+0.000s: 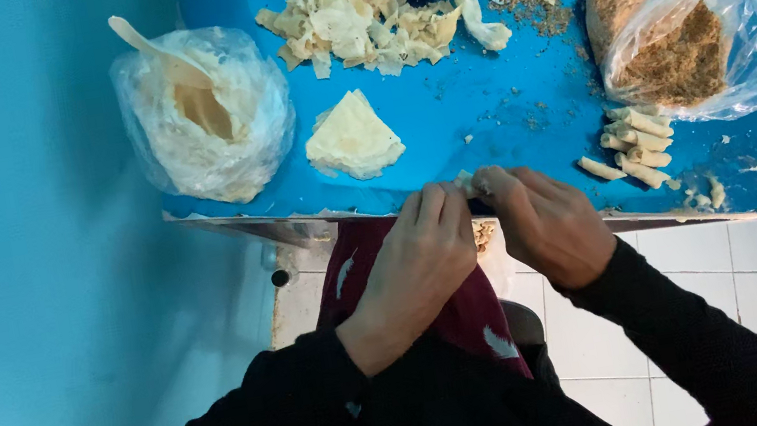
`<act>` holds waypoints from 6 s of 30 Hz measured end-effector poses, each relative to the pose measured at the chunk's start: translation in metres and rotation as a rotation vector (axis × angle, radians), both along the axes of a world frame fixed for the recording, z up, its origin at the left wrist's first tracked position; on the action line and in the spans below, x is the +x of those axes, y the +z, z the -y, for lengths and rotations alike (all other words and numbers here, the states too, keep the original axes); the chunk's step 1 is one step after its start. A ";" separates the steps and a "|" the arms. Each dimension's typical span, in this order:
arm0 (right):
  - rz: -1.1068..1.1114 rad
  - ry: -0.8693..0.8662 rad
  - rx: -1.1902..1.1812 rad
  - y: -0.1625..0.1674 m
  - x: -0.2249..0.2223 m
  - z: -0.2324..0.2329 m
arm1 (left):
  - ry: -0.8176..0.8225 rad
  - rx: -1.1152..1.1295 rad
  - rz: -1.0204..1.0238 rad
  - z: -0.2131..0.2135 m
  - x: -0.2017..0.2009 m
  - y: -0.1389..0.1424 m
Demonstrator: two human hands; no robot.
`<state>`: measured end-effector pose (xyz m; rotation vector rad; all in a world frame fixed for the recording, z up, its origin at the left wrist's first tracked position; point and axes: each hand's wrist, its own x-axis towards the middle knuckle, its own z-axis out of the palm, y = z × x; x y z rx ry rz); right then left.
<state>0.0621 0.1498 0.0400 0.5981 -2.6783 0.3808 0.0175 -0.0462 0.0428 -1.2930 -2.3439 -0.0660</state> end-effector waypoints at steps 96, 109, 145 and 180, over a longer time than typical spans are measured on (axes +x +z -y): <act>-0.091 -0.874 0.537 -0.033 0.147 -0.133 | -0.298 0.398 0.104 0.016 -0.037 -0.064; 0.061 -0.681 0.725 -0.023 0.152 -0.185 | -0.309 0.404 0.096 0.015 -0.038 -0.063; 0.137 -0.155 -0.088 0.013 -0.044 -0.013 | -0.331 0.463 0.119 -0.002 -0.035 -0.073; 0.191 -0.640 -0.179 0.023 -0.028 -0.200 | -0.361 0.513 0.147 0.005 -0.035 -0.067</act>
